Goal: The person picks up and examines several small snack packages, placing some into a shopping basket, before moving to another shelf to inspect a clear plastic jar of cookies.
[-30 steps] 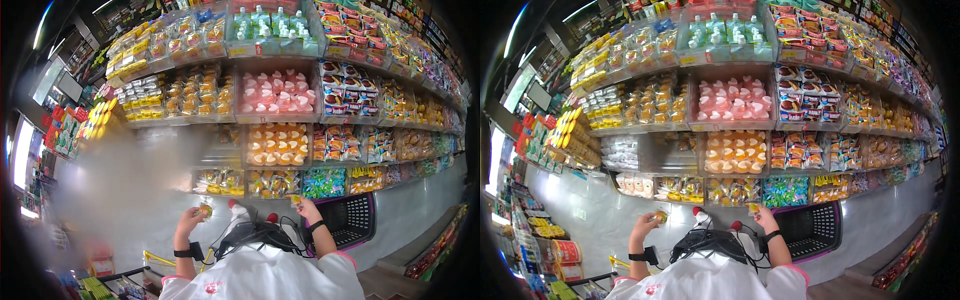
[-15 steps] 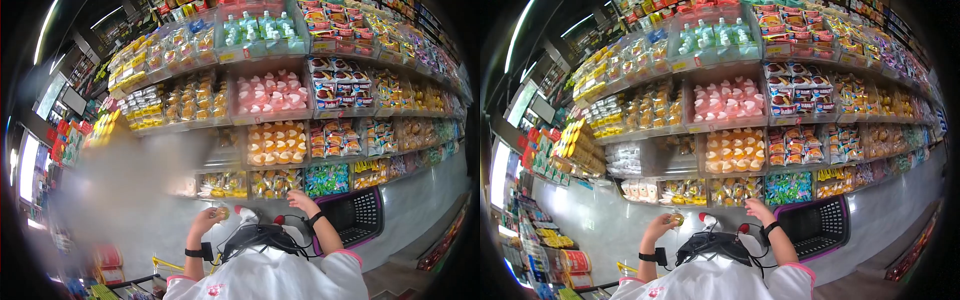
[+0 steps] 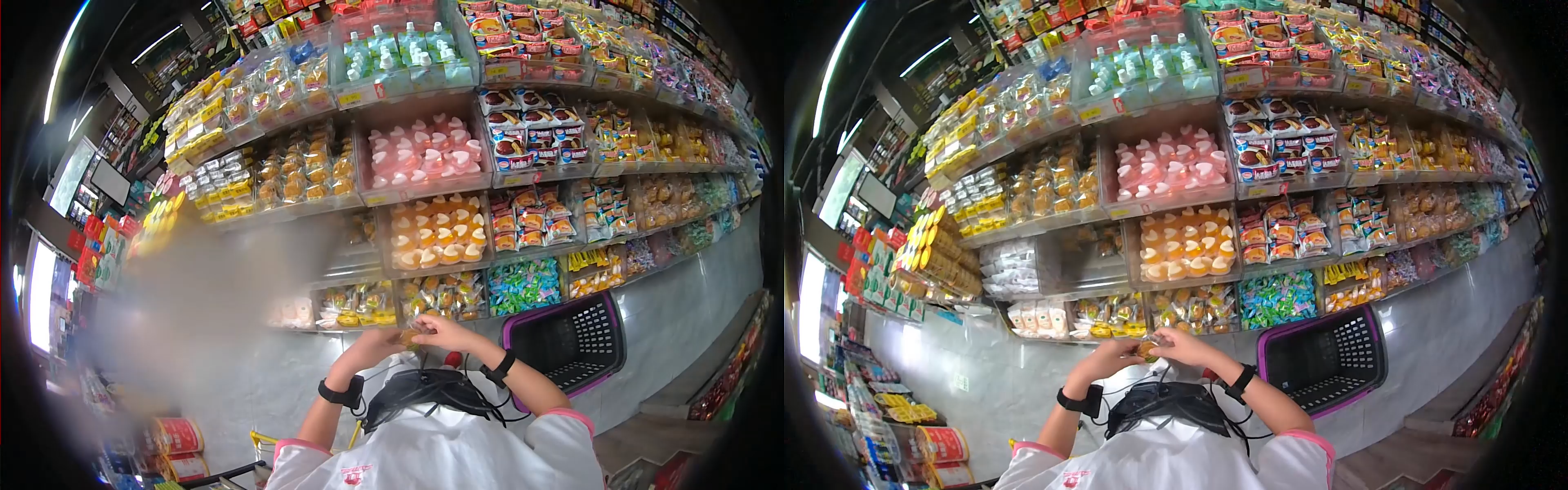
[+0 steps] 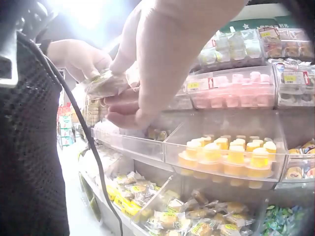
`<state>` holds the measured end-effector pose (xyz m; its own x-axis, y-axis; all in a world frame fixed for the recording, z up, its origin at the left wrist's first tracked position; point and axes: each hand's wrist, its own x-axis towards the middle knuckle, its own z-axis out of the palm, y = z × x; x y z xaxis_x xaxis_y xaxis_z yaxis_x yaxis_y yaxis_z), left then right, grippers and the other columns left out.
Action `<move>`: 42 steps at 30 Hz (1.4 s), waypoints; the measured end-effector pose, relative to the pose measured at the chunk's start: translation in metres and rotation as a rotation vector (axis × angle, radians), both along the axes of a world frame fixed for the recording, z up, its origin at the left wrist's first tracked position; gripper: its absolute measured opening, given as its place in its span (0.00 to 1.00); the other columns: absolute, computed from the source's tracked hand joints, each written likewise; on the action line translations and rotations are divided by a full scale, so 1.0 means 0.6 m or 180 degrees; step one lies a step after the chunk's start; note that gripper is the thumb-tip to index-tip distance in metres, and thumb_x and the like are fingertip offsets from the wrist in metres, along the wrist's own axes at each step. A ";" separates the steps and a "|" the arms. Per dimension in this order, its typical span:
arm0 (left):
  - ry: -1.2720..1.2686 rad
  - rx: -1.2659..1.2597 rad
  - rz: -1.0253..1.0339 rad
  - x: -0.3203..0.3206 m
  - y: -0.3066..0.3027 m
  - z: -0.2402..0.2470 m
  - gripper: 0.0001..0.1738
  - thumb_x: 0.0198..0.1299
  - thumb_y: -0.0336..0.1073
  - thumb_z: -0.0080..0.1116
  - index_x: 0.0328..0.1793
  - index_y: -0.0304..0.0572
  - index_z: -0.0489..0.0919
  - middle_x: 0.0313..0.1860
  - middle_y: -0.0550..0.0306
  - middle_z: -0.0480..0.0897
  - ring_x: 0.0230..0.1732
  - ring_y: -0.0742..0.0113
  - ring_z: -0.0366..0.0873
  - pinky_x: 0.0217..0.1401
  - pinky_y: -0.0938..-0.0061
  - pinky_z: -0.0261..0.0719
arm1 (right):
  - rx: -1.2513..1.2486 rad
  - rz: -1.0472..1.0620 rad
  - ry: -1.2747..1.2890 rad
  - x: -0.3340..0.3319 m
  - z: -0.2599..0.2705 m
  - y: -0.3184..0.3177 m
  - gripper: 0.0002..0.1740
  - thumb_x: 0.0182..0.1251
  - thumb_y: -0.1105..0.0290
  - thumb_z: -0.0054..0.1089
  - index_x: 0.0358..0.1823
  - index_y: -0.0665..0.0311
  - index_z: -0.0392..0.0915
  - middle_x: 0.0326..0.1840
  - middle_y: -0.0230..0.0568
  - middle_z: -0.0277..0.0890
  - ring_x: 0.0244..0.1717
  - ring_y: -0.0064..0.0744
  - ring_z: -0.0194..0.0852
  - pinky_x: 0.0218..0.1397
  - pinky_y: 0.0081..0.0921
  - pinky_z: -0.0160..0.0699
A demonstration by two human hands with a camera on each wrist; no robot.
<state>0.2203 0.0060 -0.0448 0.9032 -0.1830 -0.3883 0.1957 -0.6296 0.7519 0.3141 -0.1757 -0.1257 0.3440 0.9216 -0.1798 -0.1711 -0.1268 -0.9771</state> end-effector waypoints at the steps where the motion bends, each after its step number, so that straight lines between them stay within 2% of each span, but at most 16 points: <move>1: 0.0026 -0.0001 -0.0030 -0.001 -0.001 -0.005 0.18 0.54 0.36 0.59 0.47 0.32 0.74 0.39 0.48 0.80 0.39 0.65 0.78 0.43 0.74 0.73 | -0.0024 0.0040 -0.0088 0.003 0.000 -0.006 0.20 0.61 0.66 0.58 0.49 0.69 0.65 0.37 0.33 0.70 0.36 0.18 0.67 0.40 0.16 0.68; 4: 0.0055 -0.0349 -0.0166 -0.010 0.002 -0.031 0.16 0.54 0.35 0.59 0.45 0.31 0.75 0.35 0.48 0.81 0.36 0.67 0.79 0.40 0.76 0.74 | -0.0313 0.0088 -0.0058 -0.002 -0.020 -0.022 0.18 0.61 0.66 0.57 0.47 0.69 0.67 0.36 0.31 0.71 0.33 0.17 0.68 0.39 0.16 0.68; 7: 0.0163 -0.0061 0.0132 -0.015 -0.004 -0.021 0.13 0.54 0.35 0.58 0.41 0.31 0.77 0.29 0.50 0.82 0.33 0.70 0.80 0.36 0.77 0.74 | -0.0285 -0.0135 0.0588 -0.012 -0.010 -0.036 0.16 0.61 0.65 0.57 0.45 0.68 0.67 0.35 0.31 0.72 0.33 0.17 0.69 0.37 0.17 0.69; 10: 0.0089 -0.0332 0.0425 -0.020 -0.007 -0.012 0.12 0.52 0.38 0.58 0.38 0.36 0.79 0.29 0.47 0.80 0.30 0.58 0.79 0.34 0.72 0.73 | -0.0049 -0.0370 0.1176 -0.014 -0.004 -0.038 0.14 0.62 0.65 0.55 0.44 0.66 0.68 0.36 0.30 0.72 0.34 0.17 0.70 0.37 0.18 0.70; 13: -0.0578 0.0048 0.0264 -0.024 0.000 -0.037 0.10 0.56 0.35 0.55 0.36 0.33 0.79 0.26 0.53 0.82 0.31 0.69 0.80 0.32 0.77 0.75 | -0.0062 -0.0394 0.1232 -0.013 -0.018 -0.031 0.14 0.63 0.65 0.55 0.45 0.65 0.69 0.36 0.29 0.72 0.36 0.18 0.70 0.38 0.18 0.71; 16: -0.0511 0.0136 0.0563 -0.031 0.007 -0.038 0.10 0.57 0.35 0.54 0.35 0.35 0.79 0.26 0.53 0.82 0.30 0.68 0.80 0.33 0.76 0.75 | -0.0088 -0.0383 0.1274 -0.013 -0.022 -0.018 0.13 0.63 0.64 0.54 0.44 0.64 0.69 0.36 0.28 0.71 0.37 0.18 0.70 0.38 0.18 0.71; 19: -0.0525 0.0040 0.0951 -0.046 0.021 -0.044 0.10 0.56 0.35 0.53 0.34 0.34 0.78 0.27 0.52 0.82 0.30 0.66 0.80 0.35 0.75 0.75 | -0.0103 -0.0323 0.1151 -0.006 -0.034 -0.002 0.15 0.63 0.62 0.54 0.44 0.64 0.69 0.40 0.31 0.73 0.34 0.17 0.71 0.36 0.17 0.72; 22: -0.0722 0.0359 0.1376 -0.071 0.047 -0.030 0.10 0.56 0.35 0.52 0.34 0.33 0.77 0.27 0.53 0.82 0.30 0.65 0.80 0.35 0.75 0.76 | -0.0467 -0.0649 0.1475 0.006 -0.071 0.005 0.17 0.61 0.59 0.56 0.43 0.63 0.70 0.39 0.32 0.73 0.28 0.19 0.69 0.33 0.18 0.72; 25: -0.0434 0.0346 0.1581 -0.115 0.093 -0.047 0.12 0.55 0.37 0.51 0.38 0.35 0.78 0.31 0.46 0.80 0.34 0.53 0.78 0.38 0.69 0.74 | -0.1043 -0.1059 0.1901 0.030 -0.099 -0.001 0.16 0.61 0.58 0.56 0.41 0.63 0.70 0.35 0.34 0.72 0.26 0.22 0.67 0.33 0.22 0.71; 29: 0.0137 0.0797 0.1753 -0.178 0.132 -0.076 0.14 0.54 0.41 0.53 0.40 0.38 0.78 0.33 0.46 0.81 0.36 0.52 0.78 0.40 0.68 0.74 | -0.1736 -0.1246 0.1839 0.062 -0.232 -0.029 0.16 0.61 0.57 0.56 0.39 0.62 0.71 0.30 0.37 0.74 0.25 0.24 0.68 0.30 0.23 0.71; 32: 0.0328 0.0957 0.1814 -0.212 0.132 -0.077 0.15 0.54 0.43 0.53 0.40 0.39 0.78 0.35 0.48 0.81 0.38 0.52 0.78 0.42 0.68 0.74 | -0.2097 -0.1621 0.1862 0.060 -0.277 -0.046 0.13 0.61 0.58 0.55 0.36 0.61 0.72 0.27 0.37 0.75 0.24 0.26 0.70 0.28 0.24 0.72; 35: 0.0861 0.0922 0.1717 -0.219 0.124 -0.072 0.16 0.55 0.45 0.51 0.40 0.40 0.79 0.38 0.47 0.80 0.41 0.52 0.77 0.45 0.67 0.74 | -0.2087 -0.1359 0.2332 0.070 -0.326 -0.042 0.13 0.61 0.58 0.55 0.35 0.60 0.72 0.28 0.37 0.76 0.24 0.26 0.70 0.27 0.24 0.72; 38: 0.1051 0.0901 0.1246 -0.214 0.125 -0.088 0.17 0.56 0.45 0.49 0.40 0.40 0.79 0.40 0.47 0.80 0.44 0.51 0.76 0.46 0.66 0.73 | -0.1735 -0.1038 0.2276 0.097 -0.294 -0.019 0.12 0.62 0.58 0.55 0.36 0.60 0.71 0.30 0.37 0.75 0.24 0.26 0.70 0.28 0.24 0.72; 41: 0.1148 0.0996 0.1285 -0.205 0.134 -0.113 0.17 0.56 0.47 0.49 0.41 0.42 0.78 0.40 0.49 0.80 0.44 0.54 0.76 0.46 0.67 0.72 | -0.0924 -0.1443 0.2316 0.124 -0.259 0.012 0.17 0.61 0.55 0.55 0.38 0.62 0.68 0.31 0.42 0.74 0.28 0.30 0.69 0.34 0.28 0.73; 42: 0.1105 0.1053 0.1295 -0.200 0.136 -0.115 0.17 0.56 0.46 0.49 0.41 0.42 0.78 0.40 0.49 0.80 0.44 0.53 0.76 0.46 0.67 0.72 | -0.0732 -0.1483 0.2407 0.130 -0.242 0.021 0.18 0.61 0.56 0.56 0.42 0.62 0.66 0.34 0.44 0.73 0.28 0.32 0.70 0.34 0.30 0.75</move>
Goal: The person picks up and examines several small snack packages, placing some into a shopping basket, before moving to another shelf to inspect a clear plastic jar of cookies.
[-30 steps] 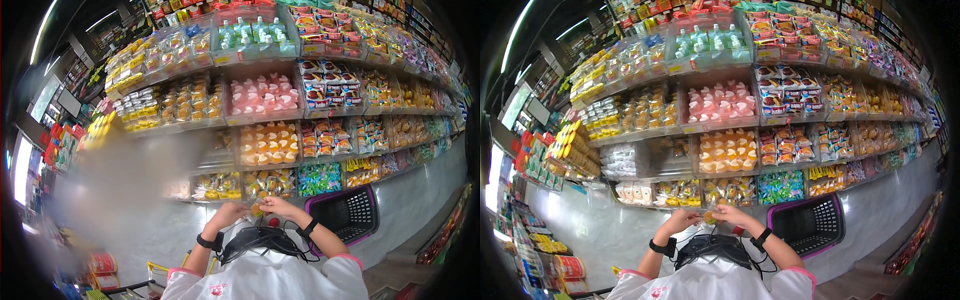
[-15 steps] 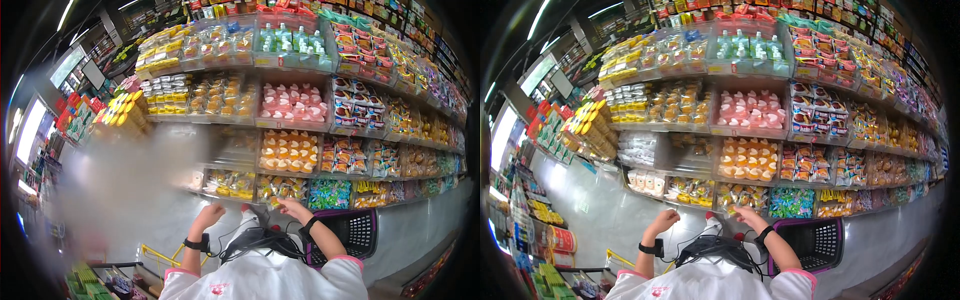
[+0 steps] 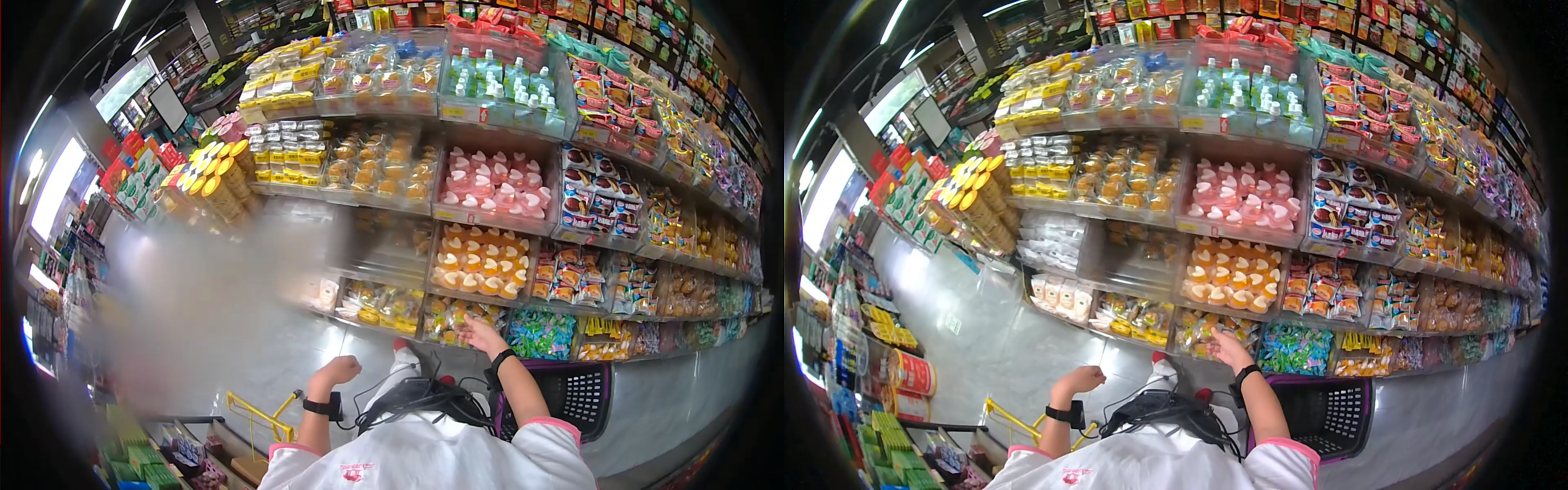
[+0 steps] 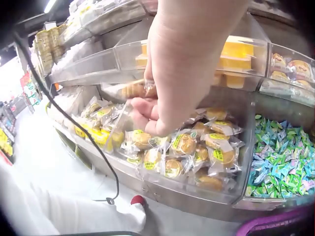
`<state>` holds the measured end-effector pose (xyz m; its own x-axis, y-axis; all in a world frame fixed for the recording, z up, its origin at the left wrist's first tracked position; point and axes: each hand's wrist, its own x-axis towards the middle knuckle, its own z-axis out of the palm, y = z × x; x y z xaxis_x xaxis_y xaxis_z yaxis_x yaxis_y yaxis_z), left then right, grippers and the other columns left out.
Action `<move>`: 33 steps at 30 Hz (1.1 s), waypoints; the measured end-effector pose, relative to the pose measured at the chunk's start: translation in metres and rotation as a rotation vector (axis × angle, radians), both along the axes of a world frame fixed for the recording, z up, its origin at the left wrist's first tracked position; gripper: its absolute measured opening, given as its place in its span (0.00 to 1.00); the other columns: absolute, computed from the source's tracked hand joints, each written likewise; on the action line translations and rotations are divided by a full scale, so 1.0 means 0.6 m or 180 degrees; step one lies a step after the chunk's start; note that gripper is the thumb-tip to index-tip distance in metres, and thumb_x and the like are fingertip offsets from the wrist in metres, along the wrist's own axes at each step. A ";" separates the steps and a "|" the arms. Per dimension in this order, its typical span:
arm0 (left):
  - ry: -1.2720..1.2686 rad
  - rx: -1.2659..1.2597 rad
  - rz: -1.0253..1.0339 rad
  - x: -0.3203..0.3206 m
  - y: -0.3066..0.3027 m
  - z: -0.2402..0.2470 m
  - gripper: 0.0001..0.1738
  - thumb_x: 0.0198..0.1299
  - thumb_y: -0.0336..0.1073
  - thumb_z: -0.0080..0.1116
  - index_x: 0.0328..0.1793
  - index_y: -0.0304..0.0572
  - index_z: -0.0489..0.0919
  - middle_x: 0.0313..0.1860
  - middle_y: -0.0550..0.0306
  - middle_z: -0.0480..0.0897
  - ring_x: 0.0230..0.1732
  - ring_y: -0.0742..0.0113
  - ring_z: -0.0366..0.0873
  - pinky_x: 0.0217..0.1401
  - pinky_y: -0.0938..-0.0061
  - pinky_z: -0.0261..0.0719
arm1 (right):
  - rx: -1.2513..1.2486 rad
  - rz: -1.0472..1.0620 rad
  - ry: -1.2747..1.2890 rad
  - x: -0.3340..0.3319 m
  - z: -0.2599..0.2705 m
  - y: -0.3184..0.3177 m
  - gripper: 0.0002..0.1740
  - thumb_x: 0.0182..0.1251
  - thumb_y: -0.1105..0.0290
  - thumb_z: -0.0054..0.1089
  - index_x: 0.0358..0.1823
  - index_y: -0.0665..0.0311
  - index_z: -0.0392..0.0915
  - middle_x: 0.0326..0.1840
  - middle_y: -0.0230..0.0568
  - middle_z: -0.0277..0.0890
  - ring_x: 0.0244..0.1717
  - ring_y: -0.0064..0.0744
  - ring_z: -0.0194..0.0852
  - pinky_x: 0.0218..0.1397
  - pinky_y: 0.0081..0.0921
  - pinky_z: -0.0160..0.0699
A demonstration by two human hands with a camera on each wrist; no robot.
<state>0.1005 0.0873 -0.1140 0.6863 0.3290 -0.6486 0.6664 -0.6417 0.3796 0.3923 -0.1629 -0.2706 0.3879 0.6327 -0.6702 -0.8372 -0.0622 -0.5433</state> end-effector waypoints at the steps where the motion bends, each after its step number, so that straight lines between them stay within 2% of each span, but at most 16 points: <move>1: -0.0030 0.0064 -0.0005 0.005 0.001 -0.001 0.17 0.56 0.46 0.48 0.41 0.42 0.78 0.40 0.48 0.80 0.45 0.53 0.76 0.47 0.67 0.72 | -0.0204 -0.0008 -0.0105 0.001 0.015 0.003 0.18 0.61 0.57 0.55 0.43 0.61 0.66 0.35 0.45 0.73 0.29 0.33 0.70 0.35 0.30 0.75; 3: -0.0011 0.0099 0.0003 0.011 0.002 -0.001 0.18 0.56 0.47 0.48 0.42 0.42 0.78 0.41 0.48 0.80 0.45 0.52 0.76 0.47 0.66 0.72 | -0.0621 -0.0035 -0.0305 0.000 0.034 0.006 0.19 0.61 0.58 0.55 0.46 0.61 0.65 0.38 0.47 0.72 0.29 0.35 0.71 0.36 0.32 0.76; 4: 0.0027 0.0075 0.0016 0.014 0.004 -0.001 0.18 0.56 0.47 0.48 0.42 0.42 0.78 0.41 0.48 0.80 0.45 0.52 0.75 0.48 0.66 0.72 | -0.0773 0.0266 -0.0380 0.005 0.004 -0.002 0.18 0.61 0.60 0.54 0.46 0.62 0.65 0.41 0.48 0.70 0.30 0.37 0.71 0.37 0.33 0.76; 9: 0.0192 0.0115 -0.0057 0.028 0.019 -0.007 0.19 0.56 0.48 0.48 0.44 0.42 0.77 0.43 0.47 0.79 0.47 0.51 0.75 0.49 0.65 0.72 | -0.1479 0.0852 -0.0513 -0.021 -0.096 -0.093 0.21 0.59 0.59 0.55 0.48 0.63 0.66 0.39 0.45 0.72 0.31 0.37 0.72 0.34 0.32 0.78; 11: 0.0218 0.0073 -0.0066 0.033 0.030 -0.023 0.19 0.56 0.48 0.49 0.44 0.43 0.77 0.43 0.47 0.79 0.47 0.51 0.75 0.49 0.65 0.72 | -0.1716 0.0951 -0.0752 -0.042 -0.098 -0.143 0.18 0.59 0.59 0.55 0.44 0.65 0.69 0.32 0.44 0.73 0.28 0.37 0.73 0.32 0.31 0.78; 13: 0.0122 0.0007 -0.0140 0.049 0.041 -0.026 0.19 0.55 0.46 0.48 0.42 0.39 0.77 0.41 0.44 0.79 0.46 0.48 0.75 0.49 0.64 0.72 | -0.2406 0.1411 -0.1186 -0.057 -0.125 -0.195 0.16 0.56 0.61 0.55 0.38 0.67 0.74 0.29 0.47 0.76 0.30 0.41 0.76 0.35 0.33 0.78; 15: -0.0021 -0.0040 -0.0227 0.072 0.051 -0.032 0.18 0.55 0.45 0.47 0.41 0.37 0.77 0.40 0.42 0.79 0.45 0.46 0.75 0.48 0.63 0.72 | -0.3519 0.2362 -0.3204 -0.087 -0.217 -0.274 0.14 0.52 0.63 0.56 0.33 0.68 0.78 0.31 0.52 0.77 0.35 0.47 0.78 0.40 0.35 0.77; 17: -0.0208 -0.0056 -0.0329 0.104 0.063 -0.041 0.18 0.55 0.44 0.47 0.39 0.36 0.77 0.39 0.41 0.79 0.44 0.45 0.75 0.48 0.62 0.72 | -0.3956 0.1558 -0.2625 -0.140 -0.197 -0.328 0.15 0.49 0.63 0.55 0.33 0.67 0.80 0.36 0.56 0.76 0.39 0.50 0.76 0.46 0.37 0.74; 19: -0.0216 -0.0080 -0.0473 0.150 0.081 -0.047 0.17 0.55 0.45 0.49 0.39 0.38 0.76 0.39 0.43 0.79 0.44 0.49 0.75 0.46 0.64 0.72 | -0.3831 0.2246 -0.2944 -0.202 -0.320 -0.440 0.15 0.49 0.61 0.54 0.32 0.65 0.80 0.34 0.55 0.76 0.38 0.49 0.77 0.46 0.38 0.74; 21: -0.0433 -0.0123 -0.0474 0.198 0.096 -0.045 0.16 0.55 0.44 0.50 0.39 0.38 0.75 0.40 0.43 0.79 0.44 0.50 0.75 0.44 0.64 0.73 | -0.3220 0.4382 -0.3276 -0.229 -0.204 -0.419 0.16 0.51 0.59 0.52 0.34 0.62 0.80 0.38 0.53 0.76 0.42 0.45 0.77 0.47 0.38 0.74; 23: -0.0868 -0.0202 -0.0324 0.247 0.105 -0.042 0.14 0.54 0.41 0.51 0.38 0.37 0.75 0.42 0.41 0.77 0.44 0.48 0.74 0.43 0.63 0.73 | -0.3585 0.3648 -0.2732 -0.296 -0.333 -0.468 0.16 0.53 0.58 0.51 0.34 0.61 0.80 0.39 0.51 0.77 0.43 0.44 0.76 0.48 0.38 0.74; 25: -0.1512 0.0155 -0.0601 0.298 0.114 -0.059 0.14 0.54 0.39 0.51 0.39 0.35 0.74 0.45 0.38 0.75 0.47 0.46 0.73 0.46 0.62 0.72 | -0.3060 0.3921 -0.3422 -0.305 -0.208 -0.398 0.15 0.53 0.58 0.52 0.32 0.61 0.80 0.34 0.49 0.77 0.35 0.47 0.76 0.39 0.41 0.74; 26: -0.1837 0.0335 -0.0738 0.323 0.117 -0.063 0.14 0.53 0.38 0.51 0.40 0.34 0.74 0.47 0.36 0.74 0.48 0.44 0.72 0.48 0.62 0.72 | -0.3016 0.3733 -0.3342 -0.308 -0.181 -0.368 0.15 0.53 0.59 0.52 0.32 0.61 0.79 0.34 0.49 0.77 0.36 0.47 0.76 0.39 0.41 0.74; 29: -0.2073 0.0414 -0.1365 0.401 0.119 -0.047 0.16 0.53 0.37 0.50 0.43 0.31 0.73 0.50 0.33 0.71 0.53 0.41 0.68 0.54 0.63 0.69 | -0.3178 0.2502 -0.2684 -0.291 -0.118 -0.282 0.14 0.53 0.60 0.53 0.33 0.63 0.79 0.35 0.50 0.77 0.37 0.47 0.76 0.40 0.39 0.74; 30: -0.1895 0.0278 -0.1018 0.428 0.130 -0.112 0.20 0.52 0.38 0.51 0.47 0.29 0.73 0.51 0.34 0.71 0.58 0.42 0.64 0.60 0.64 0.65 | -0.3201 0.2104 -0.2520 -0.280 -0.096 -0.255 0.14 0.52 0.61 0.53 0.33 0.63 0.78 0.35 0.51 0.77 0.38 0.48 0.76 0.41 0.39 0.74; 33: -0.1509 0.0023 -0.1258 0.503 0.140 -0.147 0.22 0.51 0.38 0.52 0.50 0.30 0.72 0.53 0.34 0.71 0.61 0.43 0.61 0.61 0.64 0.63 | -0.3216 0.1191 -0.2266 -0.242 -0.049 -0.195 0.14 0.52 0.63 0.54 0.34 0.65 0.78 0.35 0.52 0.77 0.39 0.48 0.76 0.42 0.37 0.74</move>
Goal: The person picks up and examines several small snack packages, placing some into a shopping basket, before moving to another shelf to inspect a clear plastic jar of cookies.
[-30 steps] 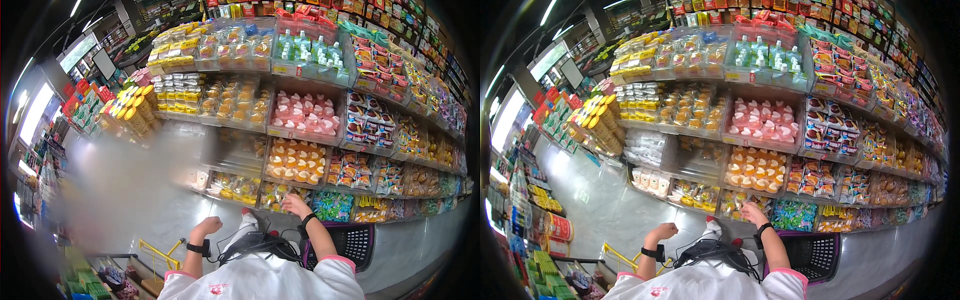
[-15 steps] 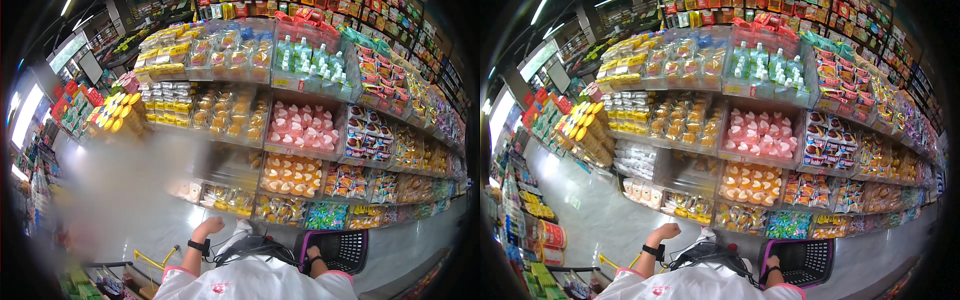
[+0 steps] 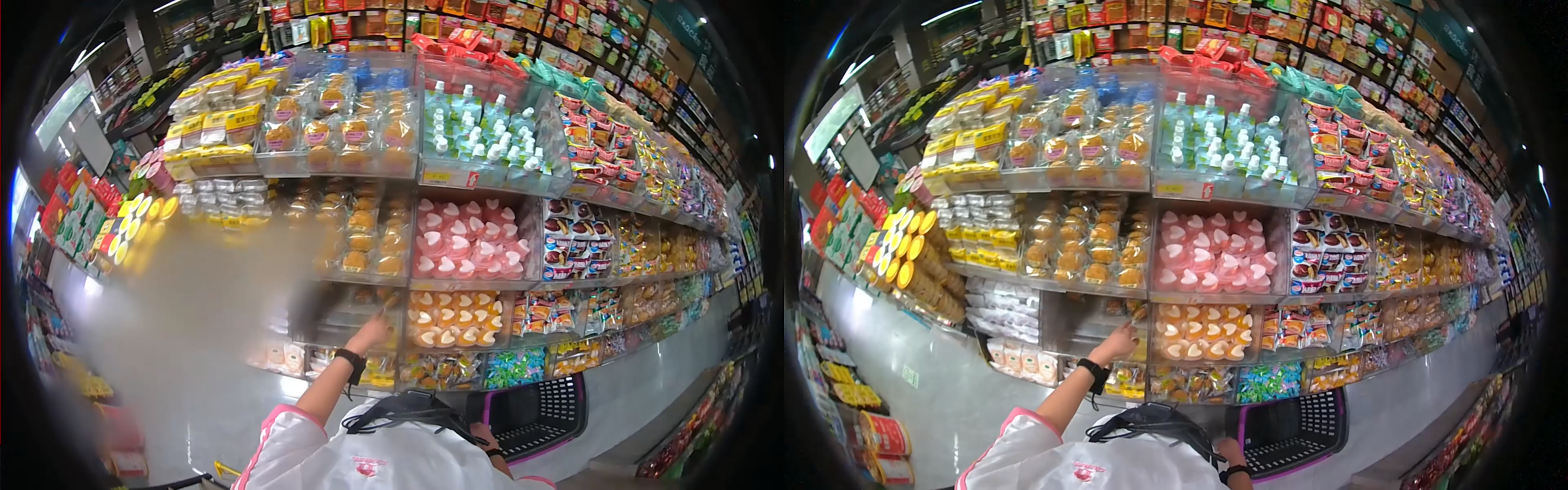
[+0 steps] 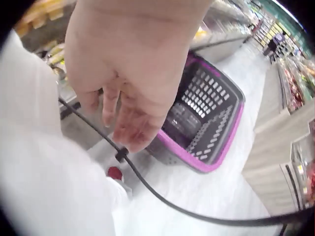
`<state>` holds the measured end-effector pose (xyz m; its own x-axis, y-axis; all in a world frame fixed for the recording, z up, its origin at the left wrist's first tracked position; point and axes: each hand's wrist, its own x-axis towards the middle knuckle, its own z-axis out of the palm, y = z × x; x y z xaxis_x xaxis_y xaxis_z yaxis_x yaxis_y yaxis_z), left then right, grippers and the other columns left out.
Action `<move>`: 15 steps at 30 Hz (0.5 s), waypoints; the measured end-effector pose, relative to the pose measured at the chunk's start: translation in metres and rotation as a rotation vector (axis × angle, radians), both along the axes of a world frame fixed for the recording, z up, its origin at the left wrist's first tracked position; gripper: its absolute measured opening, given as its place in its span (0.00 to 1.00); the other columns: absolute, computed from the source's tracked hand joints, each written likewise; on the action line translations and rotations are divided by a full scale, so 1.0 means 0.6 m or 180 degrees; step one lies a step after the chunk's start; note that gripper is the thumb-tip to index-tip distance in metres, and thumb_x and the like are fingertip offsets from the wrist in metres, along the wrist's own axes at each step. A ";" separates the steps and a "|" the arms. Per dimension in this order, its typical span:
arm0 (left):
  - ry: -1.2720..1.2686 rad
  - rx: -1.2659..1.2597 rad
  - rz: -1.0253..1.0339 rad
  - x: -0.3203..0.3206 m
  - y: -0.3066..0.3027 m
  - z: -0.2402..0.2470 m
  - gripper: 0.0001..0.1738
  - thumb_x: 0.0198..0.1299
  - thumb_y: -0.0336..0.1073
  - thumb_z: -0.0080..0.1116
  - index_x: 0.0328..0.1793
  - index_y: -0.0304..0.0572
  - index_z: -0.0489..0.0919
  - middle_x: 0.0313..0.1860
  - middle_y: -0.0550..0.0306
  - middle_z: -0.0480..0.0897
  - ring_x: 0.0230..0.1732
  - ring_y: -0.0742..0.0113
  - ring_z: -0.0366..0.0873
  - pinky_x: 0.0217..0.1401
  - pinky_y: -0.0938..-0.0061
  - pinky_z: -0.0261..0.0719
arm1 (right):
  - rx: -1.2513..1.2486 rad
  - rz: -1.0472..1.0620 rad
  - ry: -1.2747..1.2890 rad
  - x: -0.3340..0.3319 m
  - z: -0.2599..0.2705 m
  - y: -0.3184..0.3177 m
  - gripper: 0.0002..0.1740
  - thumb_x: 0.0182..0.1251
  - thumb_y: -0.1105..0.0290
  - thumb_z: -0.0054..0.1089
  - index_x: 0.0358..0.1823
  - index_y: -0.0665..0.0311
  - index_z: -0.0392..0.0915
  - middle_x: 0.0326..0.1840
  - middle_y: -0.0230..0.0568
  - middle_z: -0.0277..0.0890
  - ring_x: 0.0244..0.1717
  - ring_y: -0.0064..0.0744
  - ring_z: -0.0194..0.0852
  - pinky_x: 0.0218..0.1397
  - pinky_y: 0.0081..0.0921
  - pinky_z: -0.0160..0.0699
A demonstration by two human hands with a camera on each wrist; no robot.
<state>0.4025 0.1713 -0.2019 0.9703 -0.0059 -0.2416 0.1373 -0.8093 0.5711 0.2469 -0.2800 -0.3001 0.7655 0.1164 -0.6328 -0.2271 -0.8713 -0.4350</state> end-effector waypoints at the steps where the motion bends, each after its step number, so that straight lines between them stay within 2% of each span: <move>1: 0.0121 -0.0241 0.0077 0.021 0.002 -0.006 0.24 0.51 0.39 0.52 0.51 0.30 0.72 0.55 0.35 0.70 0.62 0.45 0.60 0.62 0.64 0.62 | 0.0038 -0.0145 -0.0081 0.015 0.014 0.016 0.13 0.52 0.63 0.54 0.34 0.65 0.77 0.35 0.53 0.77 0.40 0.48 0.76 0.43 0.37 0.74; 3: 0.0076 -0.0276 0.0225 0.049 0.002 -0.051 0.23 0.51 0.40 0.52 0.49 0.30 0.74 0.53 0.35 0.72 0.62 0.46 0.60 0.63 0.64 0.61 | -0.0122 -0.0143 -0.0229 0.043 0.019 0.023 0.15 0.54 0.62 0.54 0.39 0.64 0.75 0.36 0.51 0.77 0.40 0.46 0.76 0.44 0.34 0.74; 5: 0.0411 -0.0085 -0.0008 0.081 0.011 -0.091 0.22 0.51 0.41 0.52 0.46 0.30 0.75 0.45 0.33 0.75 0.57 0.44 0.66 0.62 0.63 0.61 | -0.0069 -0.0281 -0.0454 0.068 0.053 0.045 0.16 0.56 0.62 0.55 0.41 0.64 0.75 0.36 0.50 0.77 0.40 0.45 0.77 0.44 0.33 0.74; 7: 0.0485 0.0005 -0.0132 0.093 0.014 -0.107 0.21 0.51 0.42 0.53 0.44 0.29 0.76 0.40 0.32 0.76 0.51 0.42 0.70 0.57 0.61 0.65 | 0.0184 -0.0545 -0.0773 0.096 0.131 0.088 0.15 0.56 0.63 0.56 0.41 0.65 0.75 0.35 0.50 0.78 0.39 0.44 0.77 0.43 0.32 0.75; 11: 0.0423 -0.0336 0.0008 0.094 0.029 -0.094 0.20 0.50 0.43 0.52 0.38 0.29 0.77 0.34 0.33 0.77 0.40 0.40 0.74 0.47 0.57 0.71 | 0.0428 -0.0658 -0.0791 0.143 0.203 0.149 0.16 0.57 0.64 0.55 0.42 0.67 0.73 0.35 0.51 0.77 0.40 0.44 0.77 0.43 0.31 0.74; 14: -0.0274 -0.0461 -0.0282 0.084 0.050 -0.070 0.18 0.50 0.43 0.51 0.35 0.31 0.78 0.32 0.35 0.78 0.38 0.41 0.75 0.41 0.55 0.73 | 0.0671 -0.0400 -0.0895 0.169 0.218 0.188 0.15 0.58 0.64 0.54 0.43 0.67 0.73 0.35 0.51 0.77 0.39 0.45 0.77 0.42 0.31 0.74; 15: -0.0279 -0.0374 -0.0338 0.088 0.060 -0.088 0.17 0.50 0.42 0.51 0.35 0.32 0.78 0.32 0.35 0.78 0.38 0.41 0.75 0.41 0.56 0.73 | 0.0697 -0.0313 -0.0887 0.179 0.222 0.201 0.15 0.58 0.65 0.54 0.43 0.67 0.73 0.35 0.51 0.77 0.39 0.45 0.77 0.42 0.31 0.74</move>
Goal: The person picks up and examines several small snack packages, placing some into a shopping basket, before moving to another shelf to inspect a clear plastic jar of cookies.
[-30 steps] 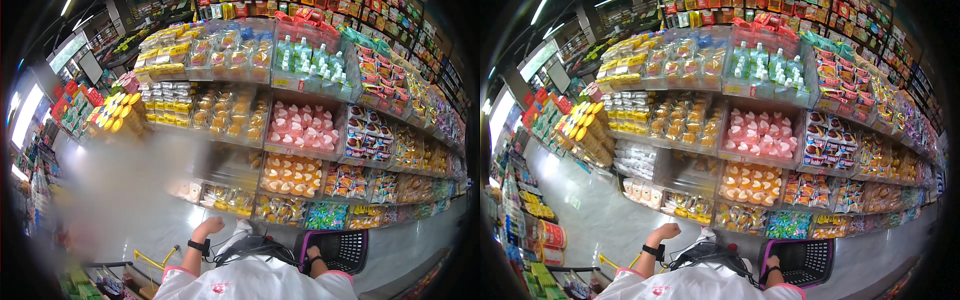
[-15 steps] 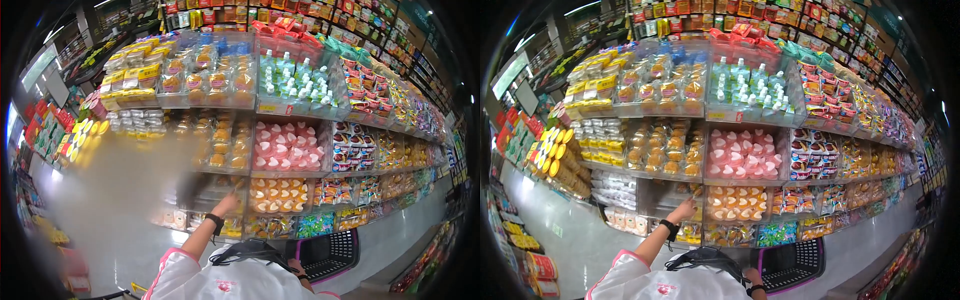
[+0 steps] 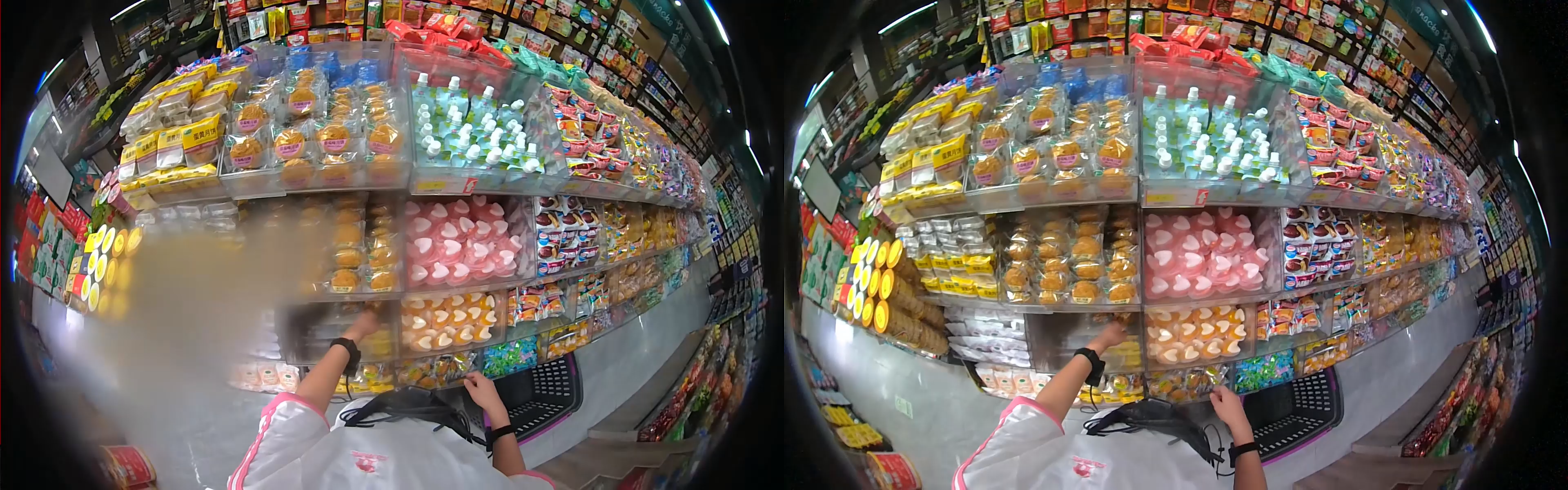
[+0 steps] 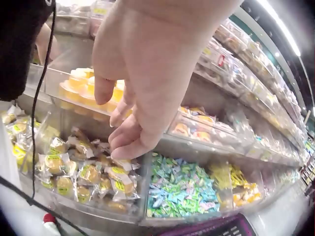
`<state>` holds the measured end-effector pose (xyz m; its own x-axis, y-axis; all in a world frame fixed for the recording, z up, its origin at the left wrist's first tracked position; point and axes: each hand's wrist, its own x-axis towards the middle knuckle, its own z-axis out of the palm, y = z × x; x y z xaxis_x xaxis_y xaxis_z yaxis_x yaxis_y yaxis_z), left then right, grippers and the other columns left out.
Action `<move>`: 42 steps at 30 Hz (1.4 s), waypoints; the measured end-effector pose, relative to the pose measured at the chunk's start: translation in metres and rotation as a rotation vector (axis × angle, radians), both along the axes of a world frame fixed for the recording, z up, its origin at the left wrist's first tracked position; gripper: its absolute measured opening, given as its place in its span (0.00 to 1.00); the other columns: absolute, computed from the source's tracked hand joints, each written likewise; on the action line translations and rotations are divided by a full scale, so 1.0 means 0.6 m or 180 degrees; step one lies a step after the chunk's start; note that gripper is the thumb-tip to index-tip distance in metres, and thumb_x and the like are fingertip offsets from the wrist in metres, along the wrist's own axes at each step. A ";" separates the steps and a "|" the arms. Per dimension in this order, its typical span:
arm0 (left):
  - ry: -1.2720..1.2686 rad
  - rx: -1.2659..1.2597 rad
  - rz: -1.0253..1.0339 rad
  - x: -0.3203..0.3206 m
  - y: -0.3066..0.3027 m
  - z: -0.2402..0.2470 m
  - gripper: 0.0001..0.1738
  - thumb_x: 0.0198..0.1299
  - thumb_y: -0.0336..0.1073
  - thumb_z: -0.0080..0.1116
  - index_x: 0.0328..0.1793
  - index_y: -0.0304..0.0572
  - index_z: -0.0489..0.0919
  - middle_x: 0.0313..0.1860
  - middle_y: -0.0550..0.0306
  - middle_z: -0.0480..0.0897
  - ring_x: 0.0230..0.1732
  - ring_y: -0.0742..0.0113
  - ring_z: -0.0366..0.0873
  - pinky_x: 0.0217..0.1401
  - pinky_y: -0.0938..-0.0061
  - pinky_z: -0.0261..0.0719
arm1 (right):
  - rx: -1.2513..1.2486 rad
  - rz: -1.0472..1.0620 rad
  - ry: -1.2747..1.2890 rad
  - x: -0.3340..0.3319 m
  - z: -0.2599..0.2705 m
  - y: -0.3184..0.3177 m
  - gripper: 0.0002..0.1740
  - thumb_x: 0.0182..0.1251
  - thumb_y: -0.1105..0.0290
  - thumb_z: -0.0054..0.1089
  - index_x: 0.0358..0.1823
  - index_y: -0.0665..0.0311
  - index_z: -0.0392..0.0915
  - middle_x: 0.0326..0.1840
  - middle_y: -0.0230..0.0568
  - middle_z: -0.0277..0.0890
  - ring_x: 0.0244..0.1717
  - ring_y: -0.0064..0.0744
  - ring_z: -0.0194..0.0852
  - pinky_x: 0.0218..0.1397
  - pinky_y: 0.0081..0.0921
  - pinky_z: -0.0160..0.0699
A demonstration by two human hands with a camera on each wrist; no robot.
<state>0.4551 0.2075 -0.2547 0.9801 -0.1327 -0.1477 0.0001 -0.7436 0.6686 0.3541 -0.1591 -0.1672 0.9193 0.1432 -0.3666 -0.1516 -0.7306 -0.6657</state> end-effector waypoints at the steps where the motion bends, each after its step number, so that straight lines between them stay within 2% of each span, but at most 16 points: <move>1: -0.0012 0.0091 -0.0047 0.009 0.011 -0.025 0.17 0.51 0.41 0.50 0.35 0.32 0.78 0.33 0.36 0.78 0.38 0.42 0.75 0.41 0.56 0.73 | 0.0016 0.0095 -0.0001 0.009 0.004 0.014 0.15 0.58 0.65 0.54 0.43 0.67 0.73 0.35 0.50 0.77 0.39 0.44 0.77 0.42 0.31 0.74; 5: 0.0140 0.0252 -0.0203 -0.003 0.035 -0.001 0.13 0.51 0.36 0.50 0.38 0.36 0.79 0.35 0.42 0.80 0.37 0.46 0.77 0.40 0.58 0.74 | 0.0069 0.0605 -0.0161 0.051 0.039 0.075 0.14 0.59 0.67 0.53 0.44 0.68 0.72 0.37 0.48 0.77 0.38 0.39 0.77 0.41 0.28 0.74; 8: 0.0392 -0.1375 0.0209 -0.041 0.055 0.072 0.16 0.48 0.32 0.51 0.45 0.40 0.78 0.39 0.42 0.79 0.41 0.55 0.78 0.44 0.69 0.74 | 0.0413 0.0694 -0.0256 0.074 0.074 0.125 0.15 0.60 0.66 0.53 0.45 0.68 0.72 0.37 0.48 0.78 0.38 0.38 0.77 0.41 0.27 0.74; 11: 0.0881 -0.1996 0.0435 -0.074 0.068 0.128 0.15 0.48 0.30 0.51 0.44 0.38 0.78 0.38 0.48 0.81 0.40 0.61 0.78 0.43 0.74 0.73 | 0.0537 0.0871 -0.0164 0.096 0.099 0.175 0.15 0.61 0.65 0.52 0.44 0.67 0.71 0.37 0.50 0.76 0.40 0.44 0.76 0.44 0.30 0.73; 12: 0.0768 -0.2126 0.0426 -0.089 0.070 0.168 0.13 0.53 0.34 0.54 0.43 0.36 0.79 0.30 0.55 0.80 0.31 0.74 0.73 0.35 0.79 0.71 | 0.0772 0.0880 -0.0170 0.099 0.091 0.187 0.17 0.61 0.64 0.53 0.47 0.68 0.70 0.38 0.47 0.77 0.39 0.38 0.77 0.44 0.27 0.73; 15: 0.0646 -0.1498 0.0168 -0.125 0.060 0.276 0.13 0.53 0.33 0.54 0.44 0.36 0.78 0.32 0.53 0.81 0.34 0.71 0.76 0.38 0.77 0.72 | 0.1147 0.0820 0.0108 0.103 0.124 0.235 0.21 0.60 0.62 0.56 0.50 0.69 0.68 0.39 0.43 0.76 0.40 0.32 0.76 0.44 0.24 0.72; 23: 0.0558 -0.1300 -0.0543 -0.154 0.025 0.313 0.13 0.56 0.35 0.54 0.45 0.37 0.77 0.39 0.52 0.80 0.38 0.64 0.78 0.42 0.73 0.74 | 0.2427 0.0887 0.1259 0.119 0.098 0.266 0.20 0.58 0.68 0.60 0.49 0.71 0.69 0.40 0.32 0.74 0.40 0.16 0.69 0.41 0.17 0.69; 27: 0.0848 -0.2018 -0.0001 -0.118 0.026 0.255 0.17 0.55 0.37 0.54 0.51 0.39 0.75 0.40 0.53 0.80 0.39 0.65 0.78 0.42 0.74 0.73 | 0.1776 0.0423 0.0625 0.134 0.079 0.232 0.17 0.58 0.70 0.60 0.46 0.71 0.70 0.37 0.30 0.74 0.37 0.14 0.68 0.39 0.15 0.67; 29: 0.0627 -0.1675 0.0424 -0.097 0.032 0.228 0.20 0.55 0.37 0.53 0.53 0.38 0.73 0.40 0.54 0.79 0.40 0.66 0.78 0.42 0.75 0.73 | 0.1961 0.0058 0.0325 0.133 0.116 0.217 0.13 0.58 0.71 0.60 0.42 0.70 0.72 0.34 0.30 0.75 0.34 0.14 0.69 0.37 0.13 0.67; 34: 0.1762 -0.2363 0.0818 -0.024 0.064 0.109 0.25 0.57 0.38 0.51 0.59 0.31 0.66 0.49 0.50 0.75 0.48 0.63 0.74 0.48 0.72 0.74 | 0.2179 -0.0797 0.0035 0.131 0.114 0.114 0.09 0.58 0.73 0.58 0.38 0.69 0.73 0.33 0.32 0.75 0.33 0.14 0.70 0.36 0.13 0.68; 37: 0.1800 -0.3304 0.1084 0.000 0.073 -0.008 0.27 0.58 0.39 0.51 0.59 0.28 0.64 0.50 0.49 0.74 0.48 0.65 0.74 0.51 0.75 0.72 | 0.2011 -0.1260 -0.0097 0.109 0.120 0.065 0.10 0.60 0.73 0.56 0.41 0.68 0.72 0.38 0.37 0.76 0.36 0.22 0.75 0.37 0.18 0.75; 38: 0.1714 -0.3514 0.0941 0.000 0.073 -0.033 0.30 0.61 0.45 0.46 0.61 0.26 0.60 0.56 0.43 0.69 0.54 0.55 0.70 0.59 0.65 0.67 | 0.2039 -0.1411 -0.0106 0.101 0.122 0.054 0.10 0.60 0.73 0.56 0.42 0.68 0.72 0.38 0.37 0.76 0.36 0.23 0.75 0.36 0.18 0.75; 39: 0.2326 -0.4935 0.1212 0.012 0.084 -0.116 0.32 0.62 0.47 0.43 0.62 0.26 0.58 0.58 0.41 0.66 0.56 0.51 0.67 0.61 0.60 0.64 | 0.2065 -0.1561 -0.0110 0.091 0.123 0.044 0.10 0.60 0.73 0.56 0.42 0.68 0.72 0.38 0.38 0.76 0.35 0.24 0.76 0.36 0.19 0.76; 40: 0.3158 -0.6848 0.2063 0.024 0.095 -0.198 0.33 0.62 0.49 0.41 0.63 0.26 0.56 0.60 0.38 0.63 0.58 0.47 0.64 0.63 0.56 0.60 | 0.2085 -0.1714 -0.0110 0.081 0.123 0.040 0.11 0.60 0.73 0.56 0.42 0.68 0.72 0.38 0.38 0.76 0.35 0.25 0.76 0.35 0.20 0.77; 41: 0.3948 -0.7919 0.2927 0.035 0.106 -0.277 0.35 0.63 0.51 0.38 0.64 0.26 0.53 0.62 0.36 0.60 0.60 0.43 0.61 0.64 0.52 0.57 | 0.2102 -0.1832 -0.0065 0.071 0.123 0.038 0.11 0.60 0.73 0.55 0.42 0.69 0.71 0.37 0.39 0.76 0.35 0.25 0.76 0.35 0.20 0.77; 42: 0.3849 -0.7701 0.2880 0.037 0.102 -0.264 0.34 0.63 0.51 0.37 0.63 0.26 0.55 0.61 0.36 0.61 0.59 0.43 0.62 0.64 0.52 0.58 | 0.2116 -0.1951 -0.0025 0.062 0.125 0.035 0.11 0.60 0.73 0.55 0.42 0.69 0.71 0.37 0.39 0.76 0.35 0.26 0.76 0.35 0.20 0.77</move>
<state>0.4770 0.2689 -0.4129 0.6073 -0.5958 -0.5256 0.3197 0.7889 -0.5248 0.3912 -0.1382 -0.0923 0.9062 -0.1926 -0.3765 -0.3814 0.0126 -0.9243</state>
